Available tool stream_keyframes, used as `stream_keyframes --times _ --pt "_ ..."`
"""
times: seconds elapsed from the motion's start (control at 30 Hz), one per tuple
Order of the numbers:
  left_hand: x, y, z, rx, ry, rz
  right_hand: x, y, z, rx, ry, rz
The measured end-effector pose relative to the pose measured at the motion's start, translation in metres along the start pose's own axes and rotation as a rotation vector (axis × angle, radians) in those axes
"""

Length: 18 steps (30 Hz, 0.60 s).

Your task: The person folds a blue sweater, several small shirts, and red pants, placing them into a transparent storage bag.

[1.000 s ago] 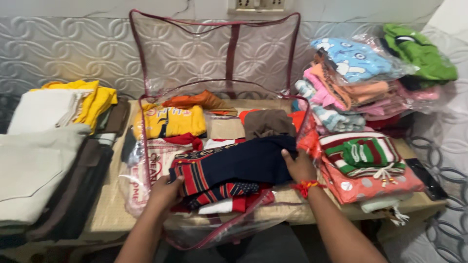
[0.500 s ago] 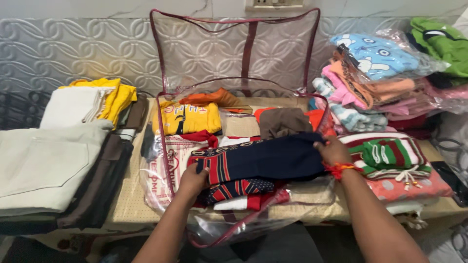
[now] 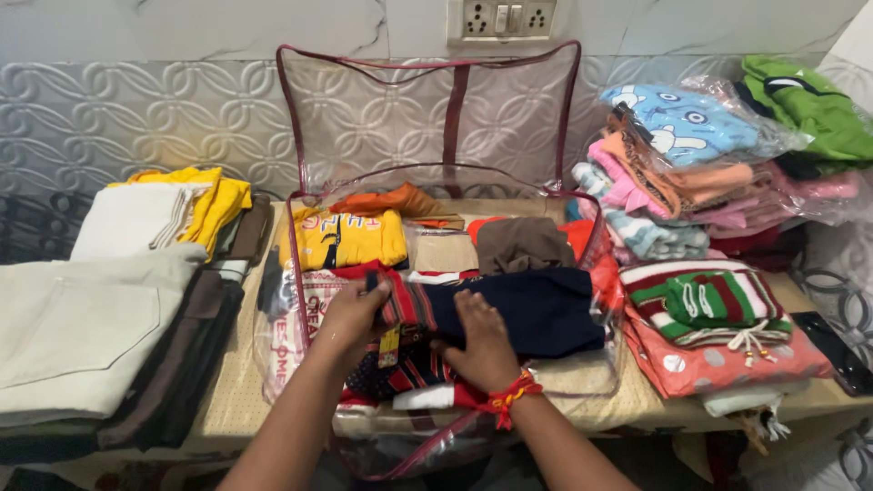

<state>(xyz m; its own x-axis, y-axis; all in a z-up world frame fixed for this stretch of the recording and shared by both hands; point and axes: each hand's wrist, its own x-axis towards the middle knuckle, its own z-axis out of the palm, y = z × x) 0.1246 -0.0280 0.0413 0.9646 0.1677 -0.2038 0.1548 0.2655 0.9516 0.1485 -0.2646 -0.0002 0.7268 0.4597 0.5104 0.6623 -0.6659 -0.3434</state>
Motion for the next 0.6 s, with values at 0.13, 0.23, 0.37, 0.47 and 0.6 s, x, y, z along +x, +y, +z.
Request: stream_keyframes --times 0.13,0.23,0.37,0.47,0.6 --pt "0.002 0.066 0.069 -0.01 -0.143 -0.011 -0.007 0.033 0.022 0.265 0.175 0.176" --pt "0.004 0.08 0.132 0.234 -0.336 -0.009 0.003 0.051 0.038 0.859 0.34 0.502" --pt "0.025 0.041 0.17 0.406 -0.438 0.467 -0.026 0.085 0.009 0.045 0.003 0.572" --pt "0.047 -0.014 0.16 0.612 -0.263 0.45 -0.028 0.098 0.001 1.978 0.393 0.899" --pt "0.068 -0.076 0.133 0.273 -0.143 -0.223 -0.056 0.104 0.001 2.138 0.283 0.968"
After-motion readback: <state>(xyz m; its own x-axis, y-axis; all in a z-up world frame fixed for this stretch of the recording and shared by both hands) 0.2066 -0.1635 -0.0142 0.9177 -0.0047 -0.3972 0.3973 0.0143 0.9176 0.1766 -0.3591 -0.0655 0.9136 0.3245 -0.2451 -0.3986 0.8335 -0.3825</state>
